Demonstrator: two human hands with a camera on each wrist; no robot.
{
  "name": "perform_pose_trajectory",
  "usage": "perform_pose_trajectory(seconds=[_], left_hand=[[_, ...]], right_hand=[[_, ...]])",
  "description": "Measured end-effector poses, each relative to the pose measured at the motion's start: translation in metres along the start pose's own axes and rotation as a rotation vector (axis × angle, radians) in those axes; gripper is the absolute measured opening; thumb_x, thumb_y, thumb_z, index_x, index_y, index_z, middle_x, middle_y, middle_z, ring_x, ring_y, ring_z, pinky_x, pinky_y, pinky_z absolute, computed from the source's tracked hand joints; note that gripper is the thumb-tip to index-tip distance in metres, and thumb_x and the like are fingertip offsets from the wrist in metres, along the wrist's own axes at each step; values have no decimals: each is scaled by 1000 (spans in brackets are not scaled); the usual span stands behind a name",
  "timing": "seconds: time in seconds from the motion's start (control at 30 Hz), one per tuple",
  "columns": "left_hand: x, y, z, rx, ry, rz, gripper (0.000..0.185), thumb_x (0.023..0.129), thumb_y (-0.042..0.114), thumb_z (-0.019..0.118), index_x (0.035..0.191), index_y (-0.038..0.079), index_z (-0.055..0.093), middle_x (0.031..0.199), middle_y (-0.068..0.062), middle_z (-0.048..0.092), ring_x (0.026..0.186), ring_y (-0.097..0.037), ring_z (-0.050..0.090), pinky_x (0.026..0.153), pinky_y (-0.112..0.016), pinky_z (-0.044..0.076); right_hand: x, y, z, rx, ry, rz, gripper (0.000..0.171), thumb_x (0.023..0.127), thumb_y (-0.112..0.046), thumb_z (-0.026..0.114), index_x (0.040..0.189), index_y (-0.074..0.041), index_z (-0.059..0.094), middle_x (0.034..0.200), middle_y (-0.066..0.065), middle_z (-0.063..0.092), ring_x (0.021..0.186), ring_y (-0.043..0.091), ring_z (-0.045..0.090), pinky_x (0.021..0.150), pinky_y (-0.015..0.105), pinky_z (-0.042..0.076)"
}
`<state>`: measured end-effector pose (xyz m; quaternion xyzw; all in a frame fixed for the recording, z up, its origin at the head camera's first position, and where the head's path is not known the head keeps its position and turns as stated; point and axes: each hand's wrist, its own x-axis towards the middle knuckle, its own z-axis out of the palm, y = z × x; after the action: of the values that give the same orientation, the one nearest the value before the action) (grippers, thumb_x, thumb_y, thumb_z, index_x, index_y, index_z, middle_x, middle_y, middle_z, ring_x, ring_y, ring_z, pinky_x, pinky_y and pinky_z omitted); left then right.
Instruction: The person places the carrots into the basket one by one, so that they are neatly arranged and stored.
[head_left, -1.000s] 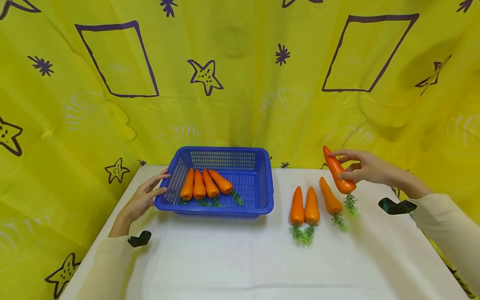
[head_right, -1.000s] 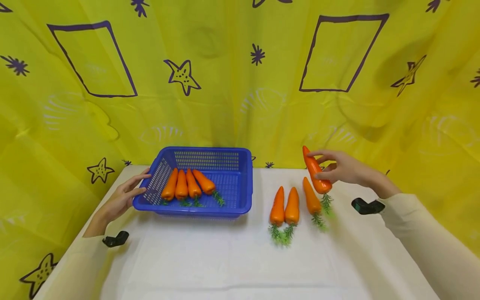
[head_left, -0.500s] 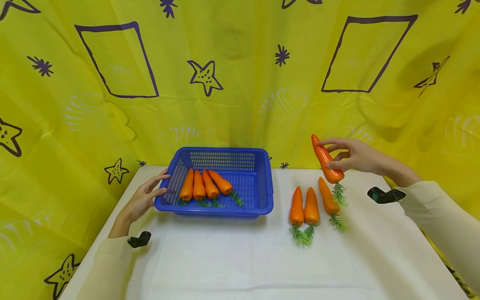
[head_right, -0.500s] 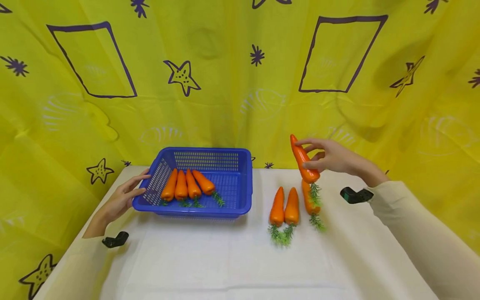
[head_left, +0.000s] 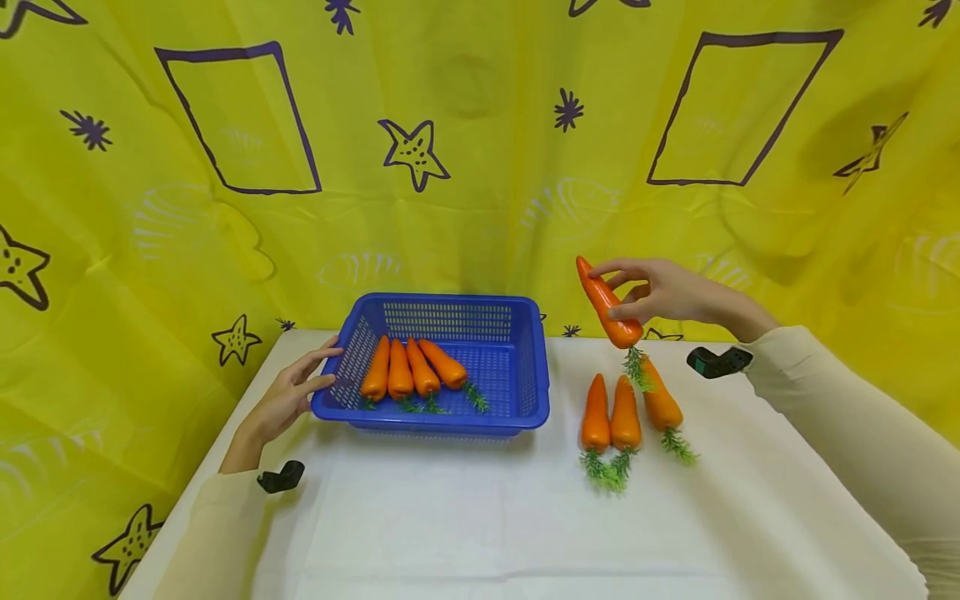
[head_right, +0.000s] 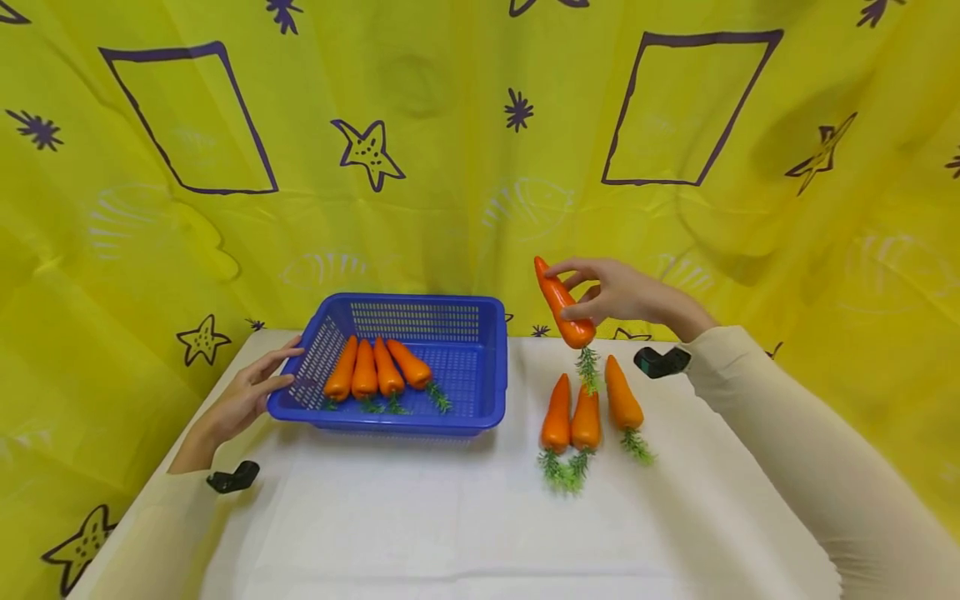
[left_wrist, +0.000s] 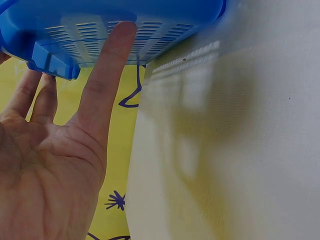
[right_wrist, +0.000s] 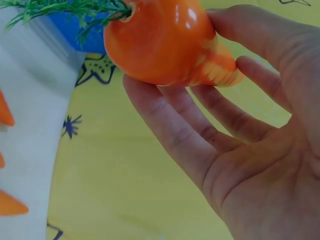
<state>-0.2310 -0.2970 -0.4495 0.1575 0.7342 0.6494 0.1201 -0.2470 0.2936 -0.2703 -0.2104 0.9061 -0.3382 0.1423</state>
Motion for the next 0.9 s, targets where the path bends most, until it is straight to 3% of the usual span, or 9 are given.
perform_pose_trajectory(seconds=[0.33, 0.6, 0.9], left_hand=[[1, -1, 0, -3, 8, -15, 53, 108, 17, 53, 158, 8, 37, 174, 2, 6, 143, -26, 37, 89, -42, 61], [2, -3, -2, -6, 4, -6, 53, 108, 16, 53, 158, 8, 37, 174, 3, 7, 138, -17, 41, 88, -43, 61], [3, -4, -2, -13, 14, -4, 52, 108, 15, 54, 157, 9, 39, 173, 4, 9, 143, -27, 35, 89, -42, 61]], right_hand=[[45, -16, 18, 56, -64, -54, 64, 95, -24, 77, 152, -20, 48, 145, 20, 52, 112, 37, 66, 85, 41, 61], [79, -26, 36, 106, -98, -62, 63, 94, -19, 77, 151, -20, 51, 143, 20, 53, 111, 37, 66, 80, 42, 63], [112, -28, 58, 164, -150, -62, 64, 94, -17, 77, 151, -18, 50, 146, 20, 52, 109, 34, 67, 80, 43, 63]])
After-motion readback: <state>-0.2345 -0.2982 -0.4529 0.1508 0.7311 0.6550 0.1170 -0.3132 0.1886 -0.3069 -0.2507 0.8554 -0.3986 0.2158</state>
